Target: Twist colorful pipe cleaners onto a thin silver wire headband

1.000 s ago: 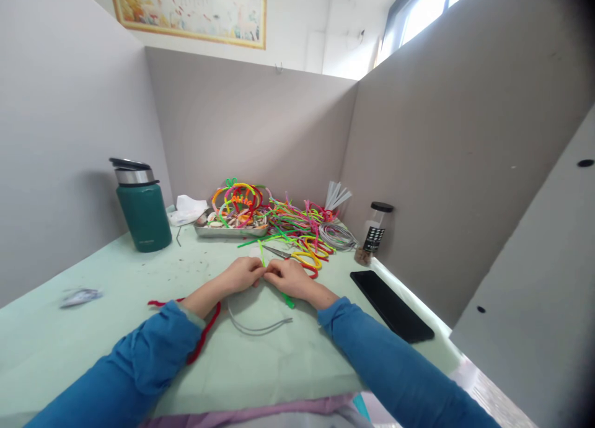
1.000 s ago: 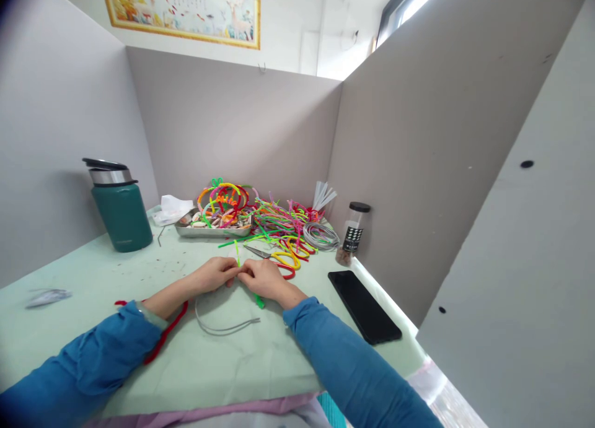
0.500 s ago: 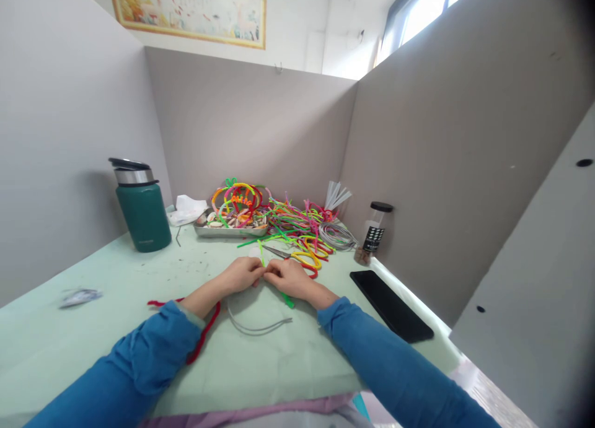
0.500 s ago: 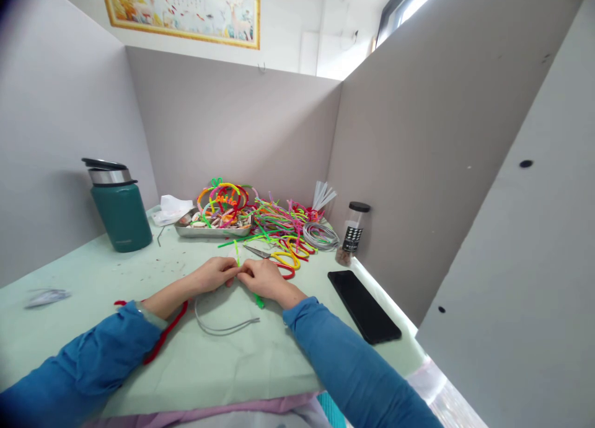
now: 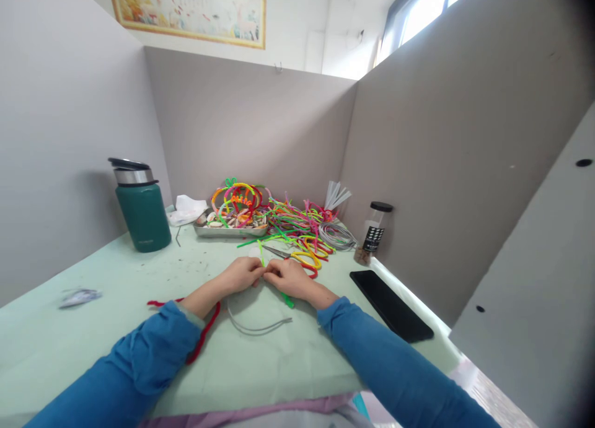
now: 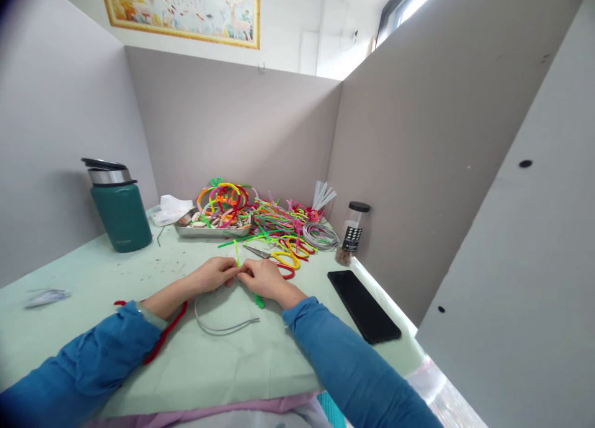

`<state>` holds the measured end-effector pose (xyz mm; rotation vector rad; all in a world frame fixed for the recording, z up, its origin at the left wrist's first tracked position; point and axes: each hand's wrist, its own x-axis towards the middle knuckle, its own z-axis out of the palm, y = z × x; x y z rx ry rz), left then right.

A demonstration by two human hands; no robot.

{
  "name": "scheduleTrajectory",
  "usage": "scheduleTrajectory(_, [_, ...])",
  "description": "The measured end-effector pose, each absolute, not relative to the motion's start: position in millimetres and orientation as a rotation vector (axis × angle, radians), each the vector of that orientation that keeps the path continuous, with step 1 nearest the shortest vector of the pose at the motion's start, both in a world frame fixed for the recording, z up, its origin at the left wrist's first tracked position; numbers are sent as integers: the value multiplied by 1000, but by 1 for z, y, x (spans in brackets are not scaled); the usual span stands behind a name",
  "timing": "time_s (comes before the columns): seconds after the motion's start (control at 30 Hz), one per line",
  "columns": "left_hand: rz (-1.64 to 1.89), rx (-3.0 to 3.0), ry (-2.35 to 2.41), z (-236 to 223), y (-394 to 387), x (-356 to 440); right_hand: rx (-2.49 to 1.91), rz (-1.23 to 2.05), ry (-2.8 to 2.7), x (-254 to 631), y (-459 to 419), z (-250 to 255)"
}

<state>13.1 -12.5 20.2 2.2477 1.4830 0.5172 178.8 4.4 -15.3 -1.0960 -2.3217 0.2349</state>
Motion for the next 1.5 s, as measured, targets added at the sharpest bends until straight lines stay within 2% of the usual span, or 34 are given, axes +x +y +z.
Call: scheduleTrajectory(1.5, [531,2269,1464,18,-11,12,-1043,207,-2329,180,8,-20])
